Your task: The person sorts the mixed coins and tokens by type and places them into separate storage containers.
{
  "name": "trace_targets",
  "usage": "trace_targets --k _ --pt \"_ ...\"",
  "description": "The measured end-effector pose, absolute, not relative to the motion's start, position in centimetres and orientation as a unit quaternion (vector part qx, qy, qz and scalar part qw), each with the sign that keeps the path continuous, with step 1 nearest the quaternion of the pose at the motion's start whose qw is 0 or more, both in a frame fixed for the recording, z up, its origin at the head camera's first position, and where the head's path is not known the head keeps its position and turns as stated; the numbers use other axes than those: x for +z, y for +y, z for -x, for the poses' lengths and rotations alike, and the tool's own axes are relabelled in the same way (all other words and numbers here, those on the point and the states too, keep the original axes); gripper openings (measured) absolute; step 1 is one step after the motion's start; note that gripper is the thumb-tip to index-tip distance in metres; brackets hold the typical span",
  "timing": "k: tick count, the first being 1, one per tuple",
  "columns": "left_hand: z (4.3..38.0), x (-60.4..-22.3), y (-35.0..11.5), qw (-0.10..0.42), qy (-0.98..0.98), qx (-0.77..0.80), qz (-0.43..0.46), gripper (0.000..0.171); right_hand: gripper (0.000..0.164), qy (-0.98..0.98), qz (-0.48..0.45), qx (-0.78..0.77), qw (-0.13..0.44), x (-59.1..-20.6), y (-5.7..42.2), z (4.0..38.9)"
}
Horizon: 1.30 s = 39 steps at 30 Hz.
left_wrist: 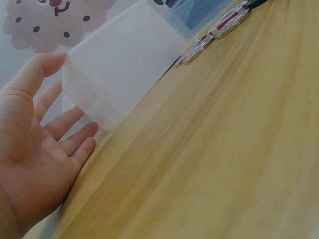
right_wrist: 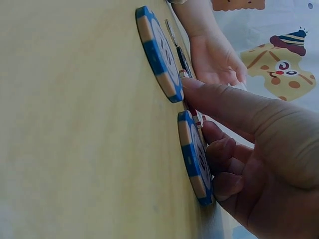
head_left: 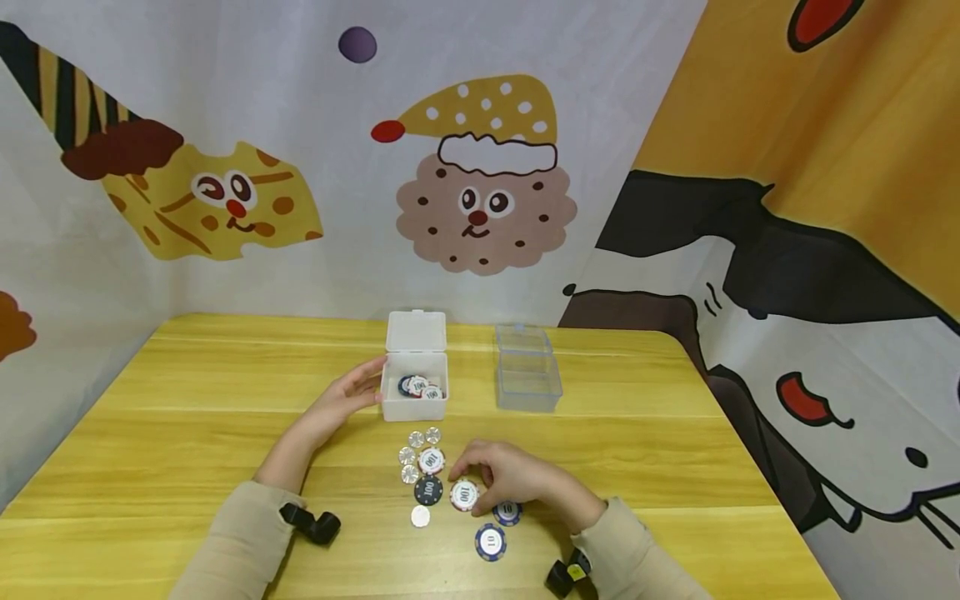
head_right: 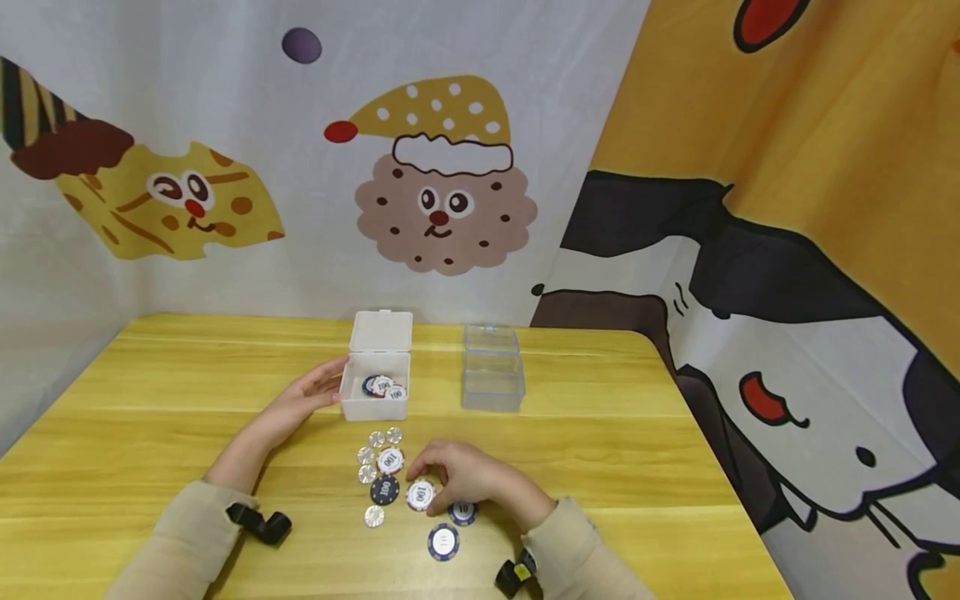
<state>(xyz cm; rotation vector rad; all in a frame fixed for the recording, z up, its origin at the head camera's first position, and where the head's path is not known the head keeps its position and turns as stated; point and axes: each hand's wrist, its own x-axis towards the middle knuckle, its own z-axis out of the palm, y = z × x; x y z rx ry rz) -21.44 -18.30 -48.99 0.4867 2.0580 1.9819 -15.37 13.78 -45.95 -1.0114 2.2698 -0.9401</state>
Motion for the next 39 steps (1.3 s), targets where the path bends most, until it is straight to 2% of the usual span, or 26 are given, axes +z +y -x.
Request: trace_targets --k 13,26,39 --pt "21.48 -49.03 -18.27 0.123 0.701 0.681 -0.171 0.061 0.039 0.835 0.367 -0.333 0.240 -45.86 13.64 15.22" --pt "21.43 -49.10 -18.31 0.122 0.700 0.684 -0.168 0.061 0.040 0.832 0.381 -0.334 0.225 -45.83 13.76 15.08" --pt "21.38 -49.16 -18.33 0.122 0.701 0.682 -0.170 0.061 0.040 0.812 0.345 -0.389 0.267 -46.10 13.74 14.92"
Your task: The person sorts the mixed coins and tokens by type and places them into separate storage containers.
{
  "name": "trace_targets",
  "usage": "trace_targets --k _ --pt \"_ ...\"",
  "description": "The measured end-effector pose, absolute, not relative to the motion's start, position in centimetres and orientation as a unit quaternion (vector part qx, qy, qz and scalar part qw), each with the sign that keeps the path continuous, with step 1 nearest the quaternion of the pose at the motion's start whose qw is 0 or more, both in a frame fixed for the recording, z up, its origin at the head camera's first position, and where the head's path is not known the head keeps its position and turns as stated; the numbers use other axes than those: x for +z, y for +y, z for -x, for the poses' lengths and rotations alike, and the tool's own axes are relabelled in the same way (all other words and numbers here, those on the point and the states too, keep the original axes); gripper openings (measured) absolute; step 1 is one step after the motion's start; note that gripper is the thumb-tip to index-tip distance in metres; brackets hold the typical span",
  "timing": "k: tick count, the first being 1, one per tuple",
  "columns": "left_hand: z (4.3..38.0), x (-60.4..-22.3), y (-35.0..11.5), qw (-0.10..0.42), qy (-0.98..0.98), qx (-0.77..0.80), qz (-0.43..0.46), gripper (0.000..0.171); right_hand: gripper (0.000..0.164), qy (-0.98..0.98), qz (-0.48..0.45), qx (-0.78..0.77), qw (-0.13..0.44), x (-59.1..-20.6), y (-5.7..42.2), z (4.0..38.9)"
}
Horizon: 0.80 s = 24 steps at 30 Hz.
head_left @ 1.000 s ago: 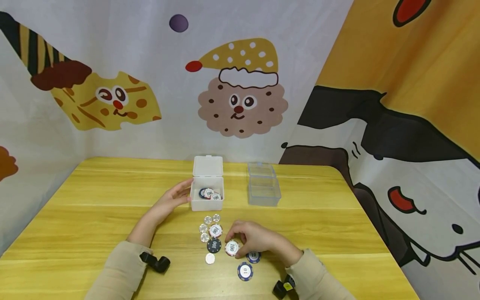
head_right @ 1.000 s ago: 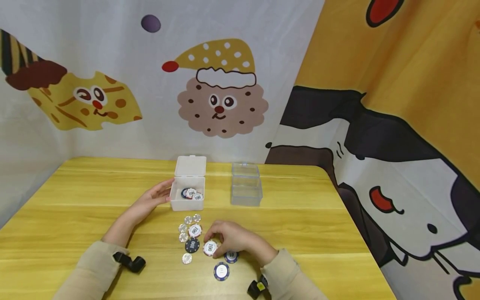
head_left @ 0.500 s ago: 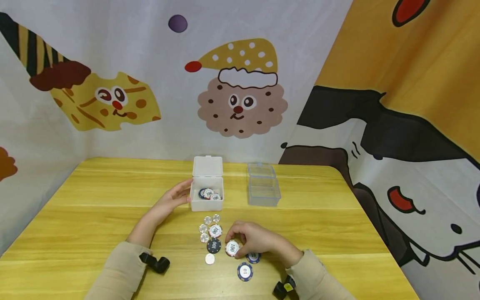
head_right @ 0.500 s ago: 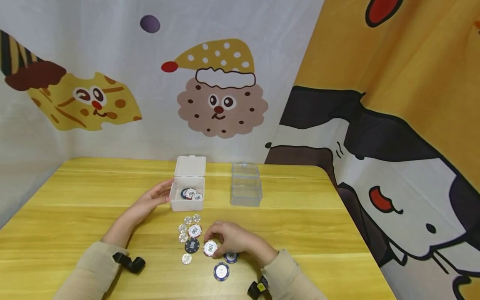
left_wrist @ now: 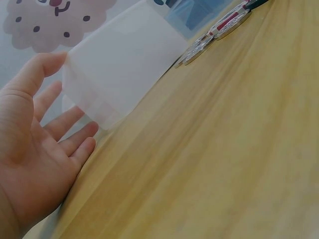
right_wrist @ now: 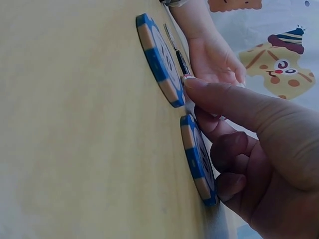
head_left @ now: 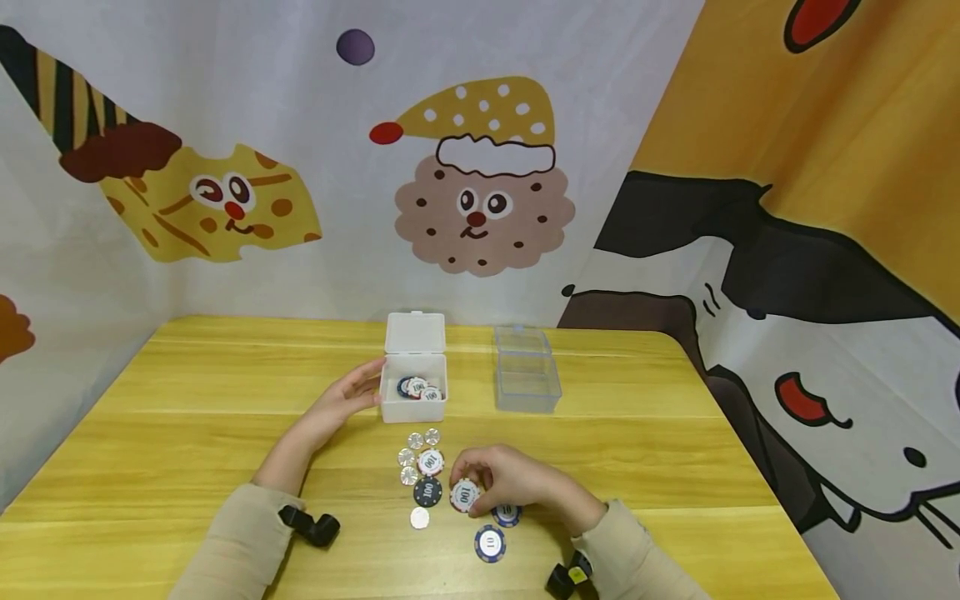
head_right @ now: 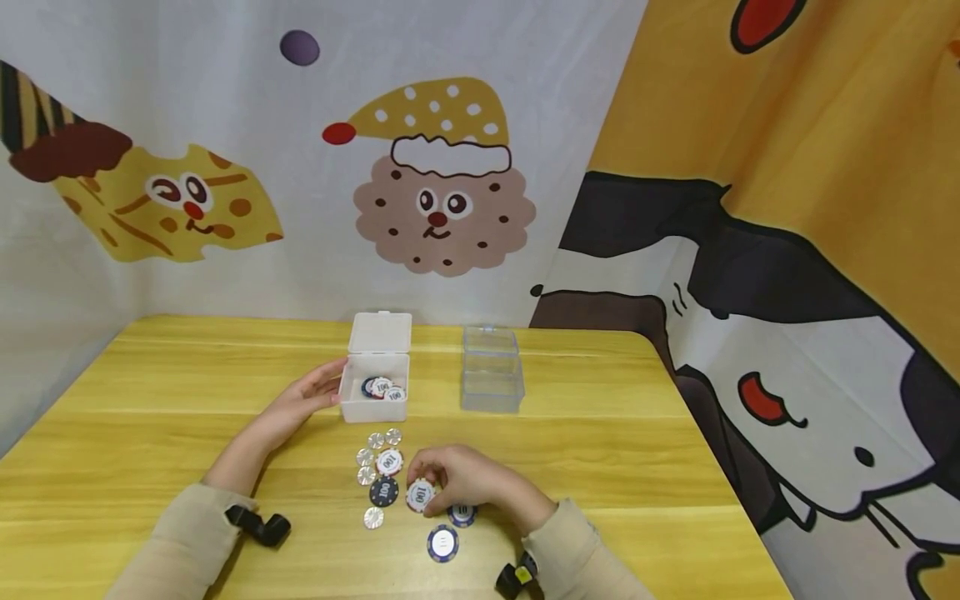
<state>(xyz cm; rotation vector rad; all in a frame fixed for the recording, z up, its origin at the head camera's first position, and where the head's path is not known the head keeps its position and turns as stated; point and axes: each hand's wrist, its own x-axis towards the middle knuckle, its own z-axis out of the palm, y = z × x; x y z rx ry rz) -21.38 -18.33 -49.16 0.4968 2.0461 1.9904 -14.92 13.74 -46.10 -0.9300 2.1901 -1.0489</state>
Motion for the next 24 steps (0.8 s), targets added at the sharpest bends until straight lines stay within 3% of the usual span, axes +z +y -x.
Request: trace_targets --k 24 --pt "21.52 -49.20 -18.30 0.118 0.697 0.685 -0.174 0.061 0.042 0.775 0.297 -0.493 0.262 -46.38 14.23 15.68"
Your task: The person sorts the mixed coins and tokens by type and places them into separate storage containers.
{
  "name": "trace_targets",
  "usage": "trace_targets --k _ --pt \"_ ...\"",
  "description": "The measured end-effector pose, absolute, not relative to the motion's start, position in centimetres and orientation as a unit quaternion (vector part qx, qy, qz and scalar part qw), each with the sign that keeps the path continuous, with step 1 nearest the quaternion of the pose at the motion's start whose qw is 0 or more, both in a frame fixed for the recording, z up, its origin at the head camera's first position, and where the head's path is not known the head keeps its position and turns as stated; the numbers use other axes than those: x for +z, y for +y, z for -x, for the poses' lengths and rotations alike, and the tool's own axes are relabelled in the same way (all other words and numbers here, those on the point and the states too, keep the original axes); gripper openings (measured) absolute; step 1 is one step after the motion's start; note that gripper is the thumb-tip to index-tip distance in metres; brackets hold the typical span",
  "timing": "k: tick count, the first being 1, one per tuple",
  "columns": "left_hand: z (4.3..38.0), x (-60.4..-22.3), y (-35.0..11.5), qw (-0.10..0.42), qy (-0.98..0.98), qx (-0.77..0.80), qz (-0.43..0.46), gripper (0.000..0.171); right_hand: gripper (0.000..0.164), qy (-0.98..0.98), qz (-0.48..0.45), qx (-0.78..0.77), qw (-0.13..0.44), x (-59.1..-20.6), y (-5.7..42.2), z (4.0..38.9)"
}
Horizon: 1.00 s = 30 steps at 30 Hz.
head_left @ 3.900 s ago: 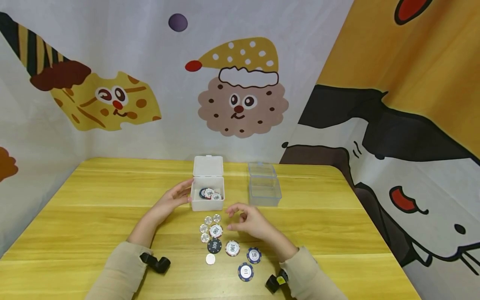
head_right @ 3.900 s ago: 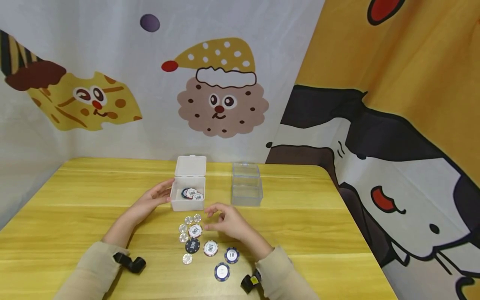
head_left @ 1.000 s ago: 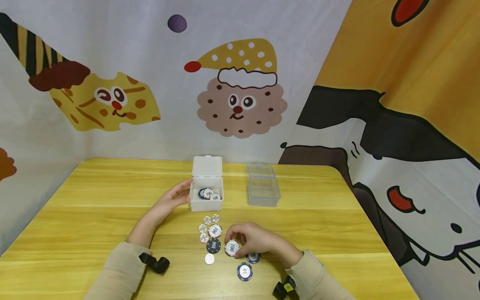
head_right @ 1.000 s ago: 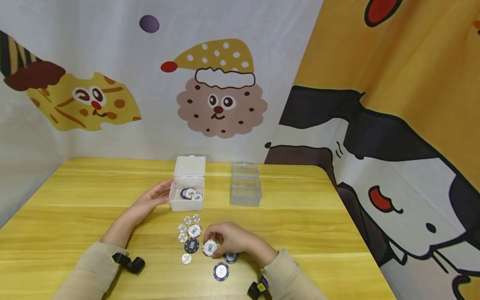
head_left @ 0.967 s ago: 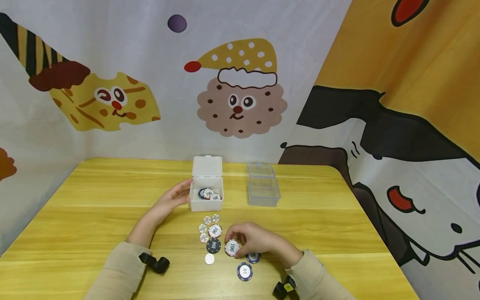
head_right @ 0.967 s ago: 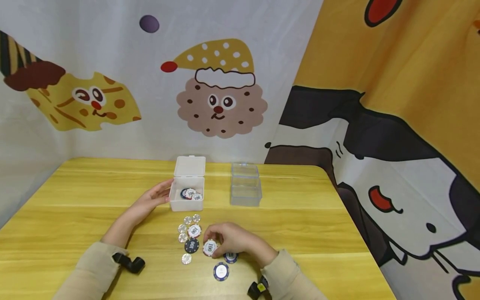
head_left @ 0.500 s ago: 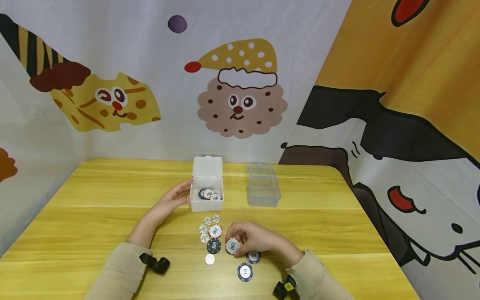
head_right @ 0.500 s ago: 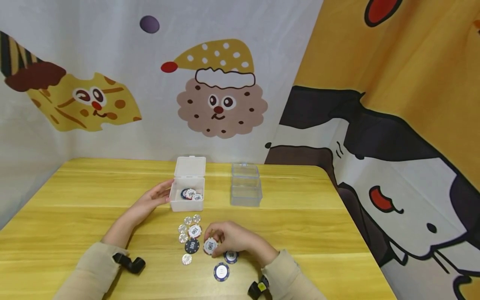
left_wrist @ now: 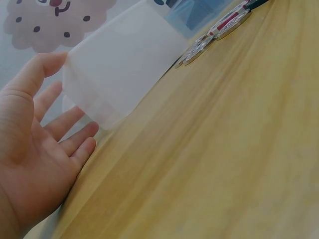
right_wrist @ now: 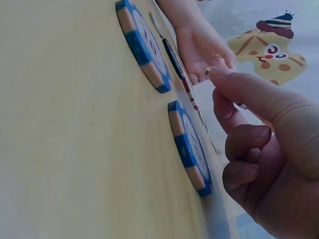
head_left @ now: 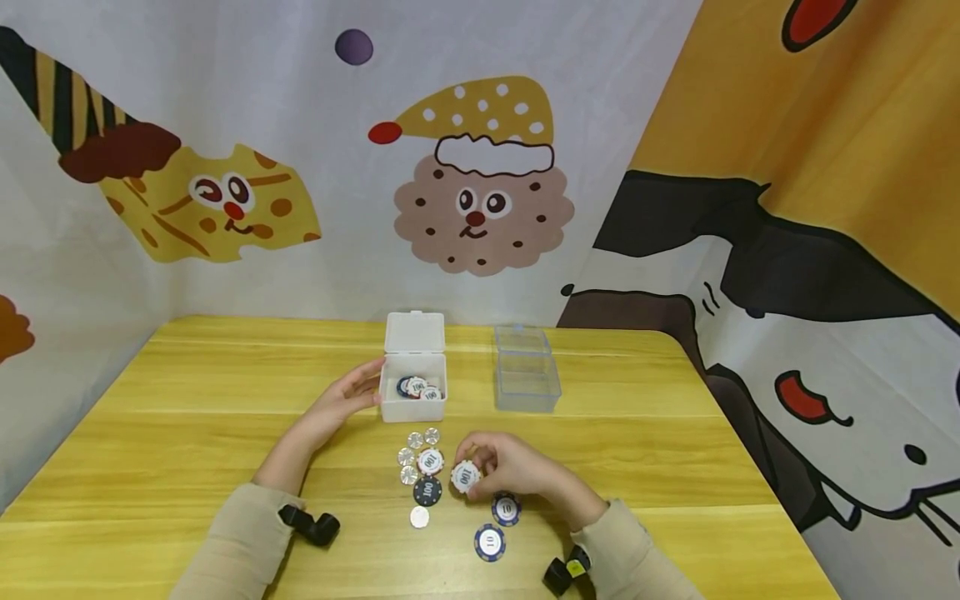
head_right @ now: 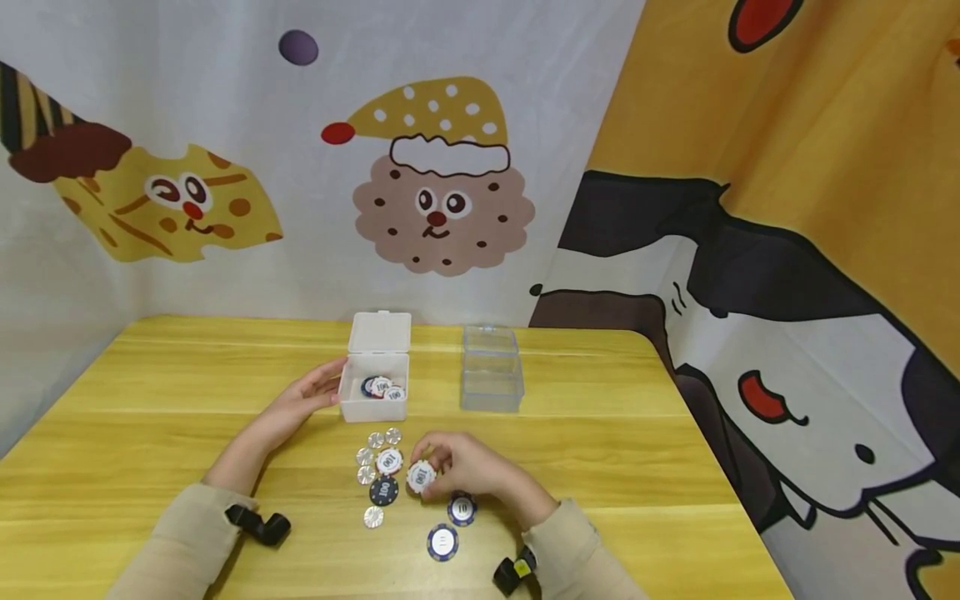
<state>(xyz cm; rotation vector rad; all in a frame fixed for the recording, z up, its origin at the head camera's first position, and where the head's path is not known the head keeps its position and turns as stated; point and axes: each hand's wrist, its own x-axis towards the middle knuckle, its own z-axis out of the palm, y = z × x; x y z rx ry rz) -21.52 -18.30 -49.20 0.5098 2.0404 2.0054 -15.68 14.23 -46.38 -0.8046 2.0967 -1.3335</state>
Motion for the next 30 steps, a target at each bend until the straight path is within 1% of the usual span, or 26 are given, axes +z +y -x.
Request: trace_targets --k 16,30 --pt "21.6 -49.4 -18.4 0.117 0.699 0.683 -0.177 0.062 0.040 0.761 0.296 -0.538 0.209 -45.5 13.4 17.0" --pt "21.6 -49.4 -18.4 0.112 0.709 0.674 -0.174 0.062 0.045 0.753 0.254 -0.578 0.183 -44.2 12.2 18.8"
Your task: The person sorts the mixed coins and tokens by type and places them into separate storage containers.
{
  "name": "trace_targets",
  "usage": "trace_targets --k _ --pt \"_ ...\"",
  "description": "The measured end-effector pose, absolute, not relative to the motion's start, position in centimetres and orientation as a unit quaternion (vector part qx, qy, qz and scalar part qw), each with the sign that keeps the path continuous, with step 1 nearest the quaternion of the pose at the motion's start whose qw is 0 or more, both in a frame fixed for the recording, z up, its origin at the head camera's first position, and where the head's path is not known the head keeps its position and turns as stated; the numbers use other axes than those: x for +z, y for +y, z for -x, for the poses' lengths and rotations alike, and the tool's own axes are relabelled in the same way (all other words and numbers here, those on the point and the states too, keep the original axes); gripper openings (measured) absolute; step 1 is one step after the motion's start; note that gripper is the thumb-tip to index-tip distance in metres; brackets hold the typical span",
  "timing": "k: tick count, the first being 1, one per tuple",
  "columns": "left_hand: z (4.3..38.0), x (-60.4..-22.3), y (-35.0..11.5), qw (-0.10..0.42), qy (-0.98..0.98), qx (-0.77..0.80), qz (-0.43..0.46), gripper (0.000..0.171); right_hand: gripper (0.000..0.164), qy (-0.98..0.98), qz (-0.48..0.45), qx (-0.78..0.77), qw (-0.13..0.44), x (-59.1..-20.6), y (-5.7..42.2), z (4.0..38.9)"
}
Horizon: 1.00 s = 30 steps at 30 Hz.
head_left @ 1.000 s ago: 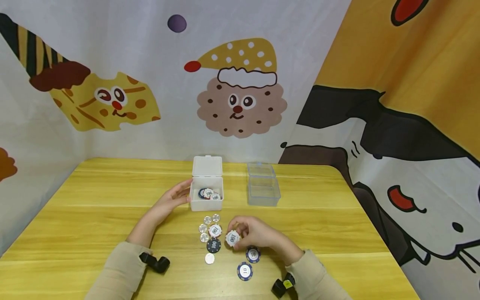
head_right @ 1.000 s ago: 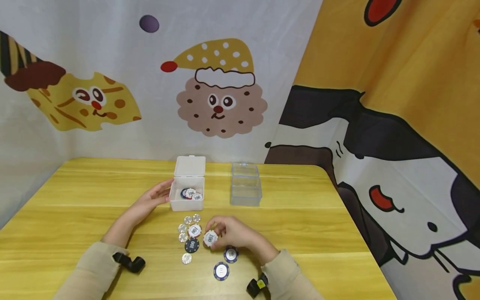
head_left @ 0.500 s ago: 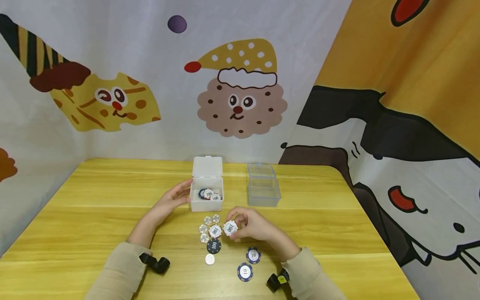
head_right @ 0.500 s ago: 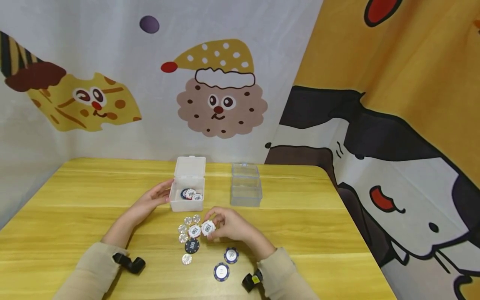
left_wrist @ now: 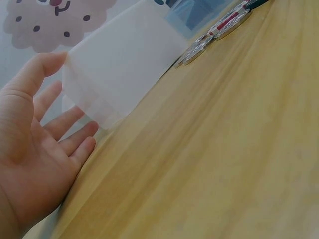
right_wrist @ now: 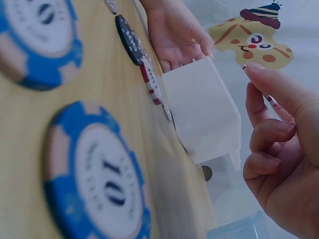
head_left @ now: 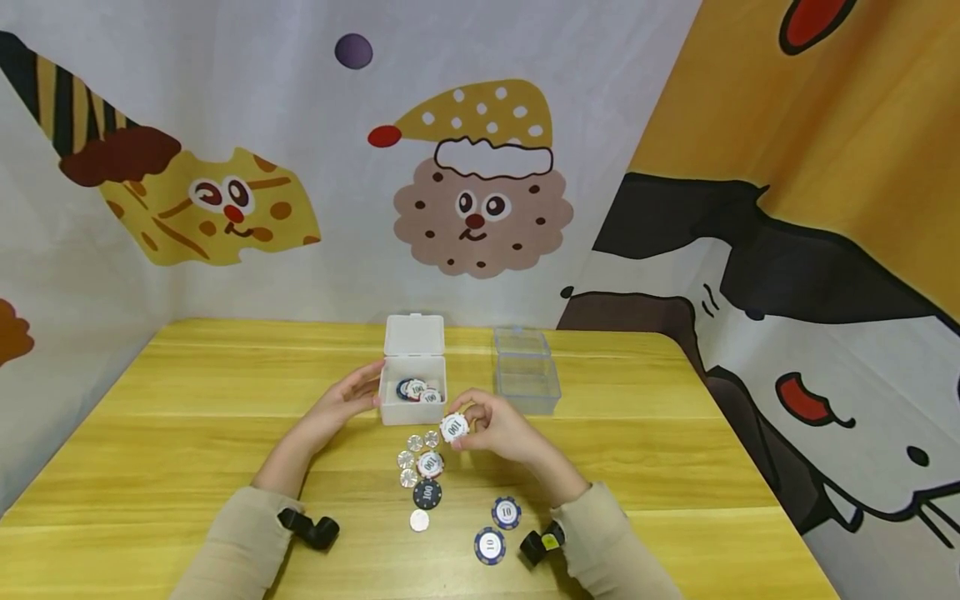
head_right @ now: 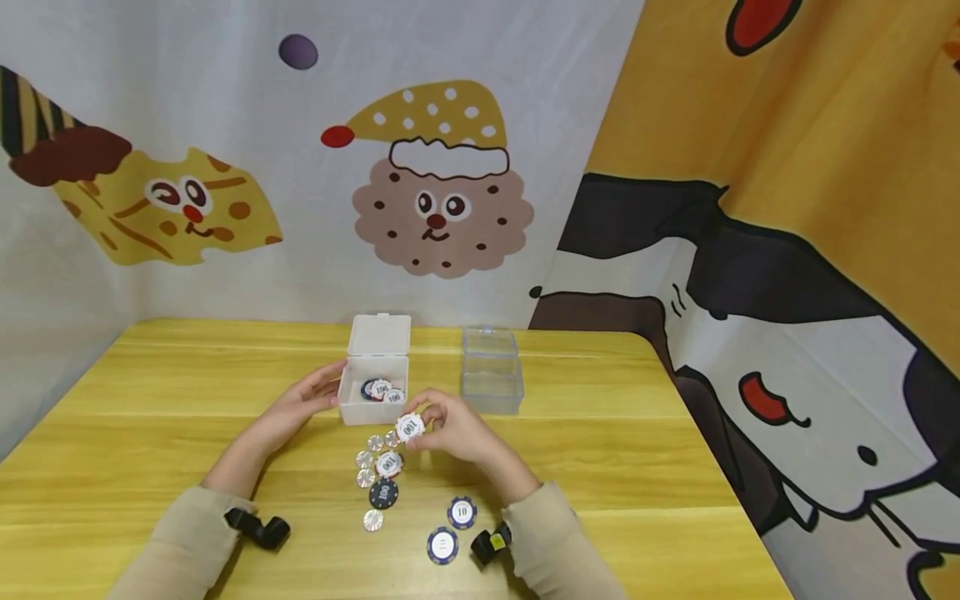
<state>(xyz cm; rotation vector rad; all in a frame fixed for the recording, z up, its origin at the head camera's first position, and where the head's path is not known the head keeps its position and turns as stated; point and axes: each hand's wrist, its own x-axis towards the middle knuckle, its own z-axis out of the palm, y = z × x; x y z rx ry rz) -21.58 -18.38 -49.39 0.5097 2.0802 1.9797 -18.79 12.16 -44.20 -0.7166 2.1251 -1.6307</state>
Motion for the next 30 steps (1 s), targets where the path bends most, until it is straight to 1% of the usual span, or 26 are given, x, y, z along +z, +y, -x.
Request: trace_targets --k 10,17,20,24,30 --pt "21.5 -49.3 -18.3 0.113 0.703 0.680 -0.176 0.061 0.046 0.762 0.234 -0.588 0.135 -43.7 11.1 20.3" --pt "21.4 -49.3 -18.3 0.113 0.701 0.682 -0.173 0.061 0.044 0.751 0.224 -0.608 0.129 -41.1 10.0 20.1" --pt "21.4 -49.4 -18.4 0.114 0.700 0.684 -0.172 0.061 0.045 0.750 0.222 -0.611 0.118 -40.9 9.5 20.5" --pt "21.4 -49.4 -18.3 0.114 0.698 0.686 -0.173 0.062 0.046 0.753 0.218 -0.612 0.104 -41.1 9.0 21.1" --pt "21.4 -49.3 -18.3 0.113 0.696 0.687 -0.176 0.062 0.047 0.759 0.217 -0.609 0.082 -43.3 8.3 23.1"
